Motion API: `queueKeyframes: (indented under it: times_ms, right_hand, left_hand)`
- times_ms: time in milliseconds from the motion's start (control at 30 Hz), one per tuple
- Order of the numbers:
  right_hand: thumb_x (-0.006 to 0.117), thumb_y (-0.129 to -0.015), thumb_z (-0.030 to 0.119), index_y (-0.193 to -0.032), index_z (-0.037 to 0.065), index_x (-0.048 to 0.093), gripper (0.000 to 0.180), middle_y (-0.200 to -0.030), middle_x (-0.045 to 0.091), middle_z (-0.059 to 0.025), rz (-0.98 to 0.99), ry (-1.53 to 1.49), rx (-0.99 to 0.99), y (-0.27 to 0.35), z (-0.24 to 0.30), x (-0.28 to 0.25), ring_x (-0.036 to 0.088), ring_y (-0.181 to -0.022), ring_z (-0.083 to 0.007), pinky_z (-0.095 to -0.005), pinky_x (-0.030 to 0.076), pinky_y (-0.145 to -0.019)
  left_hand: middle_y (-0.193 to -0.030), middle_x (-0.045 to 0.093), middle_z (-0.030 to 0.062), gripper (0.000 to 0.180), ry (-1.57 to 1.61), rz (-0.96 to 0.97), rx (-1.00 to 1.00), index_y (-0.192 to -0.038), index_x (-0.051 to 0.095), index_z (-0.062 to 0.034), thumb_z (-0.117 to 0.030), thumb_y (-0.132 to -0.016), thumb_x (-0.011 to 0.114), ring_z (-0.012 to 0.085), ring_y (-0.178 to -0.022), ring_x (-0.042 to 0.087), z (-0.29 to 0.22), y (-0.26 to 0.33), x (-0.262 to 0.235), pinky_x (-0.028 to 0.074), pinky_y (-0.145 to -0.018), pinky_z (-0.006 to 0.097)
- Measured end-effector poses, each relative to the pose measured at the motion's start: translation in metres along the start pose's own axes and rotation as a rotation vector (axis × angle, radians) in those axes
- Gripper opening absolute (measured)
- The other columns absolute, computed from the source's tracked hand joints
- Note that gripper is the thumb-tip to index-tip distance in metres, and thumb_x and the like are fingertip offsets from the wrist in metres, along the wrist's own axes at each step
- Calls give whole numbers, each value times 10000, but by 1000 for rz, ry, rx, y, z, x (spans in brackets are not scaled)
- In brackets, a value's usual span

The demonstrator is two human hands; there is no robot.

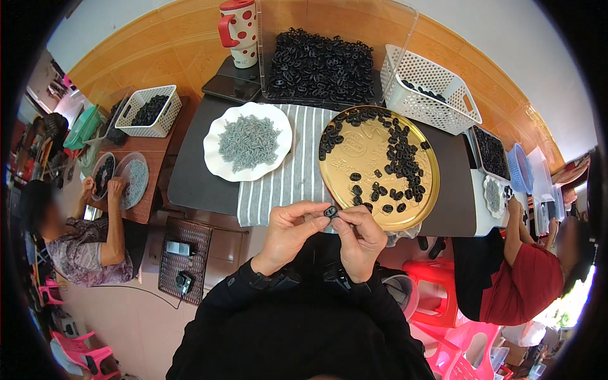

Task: The person picks up a black plastic piece from a tray and a small grey pin from a cloth, then inserts the pin into the plastic piece. After pressing the pin into place, the person sets the assembled component down on the cloth and repeats the process.

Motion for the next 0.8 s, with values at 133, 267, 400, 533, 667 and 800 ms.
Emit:
queueKeyframes:
  times_ms: [133,267,400,533,667,800]
  right_hand:
    - [675,-778,-112,-872,-44,633,124,-824,632,-80,-24,-133,67,-1,2,3,562,-707,-105,-210,420,-612]
    - [671,-783,-115,-870,-44,631,119,-834,624,-77,6,-136,77,3,2,0,560,-711,-106,-210,429,-626]
    - [672,-779,-126,-871,-47,629,129,-847,619,-86,24,-186,87,5,4,0,567,-730,-107,-215,450,-650]
    - [675,-776,-134,-870,-47,628,136,-852,623,-99,19,-196,76,7,6,0,582,-746,-115,-218,466,-661]
    - [673,-779,-133,-869,-49,627,132,-851,626,-103,21,-146,56,8,7,0,589,-738,-117,-215,471,-655]
    - [671,-776,-137,-863,-50,626,131,-847,626,-105,9,-123,39,8,10,1,588,-724,-117,-215,472,-644]
  left_hand:
    - [-928,647,56,280,-22,37,70,-1116,665,19,74,-842,643,90,-833,597,-1,2,1,494,-718,216]
    - [-929,638,63,297,-86,53,107,-1116,663,23,93,-827,646,96,-834,592,1,3,0,492,-740,218]
    - [-914,650,77,272,-94,50,121,-1100,671,22,78,-835,646,104,-796,594,3,5,-1,498,-703,223]
    - [-892,663,86,225,22,32,58,-1072,686,21,48,-853,642,110,-761,596,4,4,-1,491,-663,220]
    - [-874,673,93,190,84,0,47,-1047,696,22,24,-866,638,114,-736,597,6,5,0,483,-639,217]
    - [-868,673,94,187,75,-8,36,-1044,696,24,22,-865,641,114,-729,598,6,6,0,485,-639,216]
Point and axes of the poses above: each hand's wrist, its own y-axis away from the middle knuckle, its own x-axis out of the palm, z = x × y, the point moved 1 cm from there along -y, towards the middle knuckle
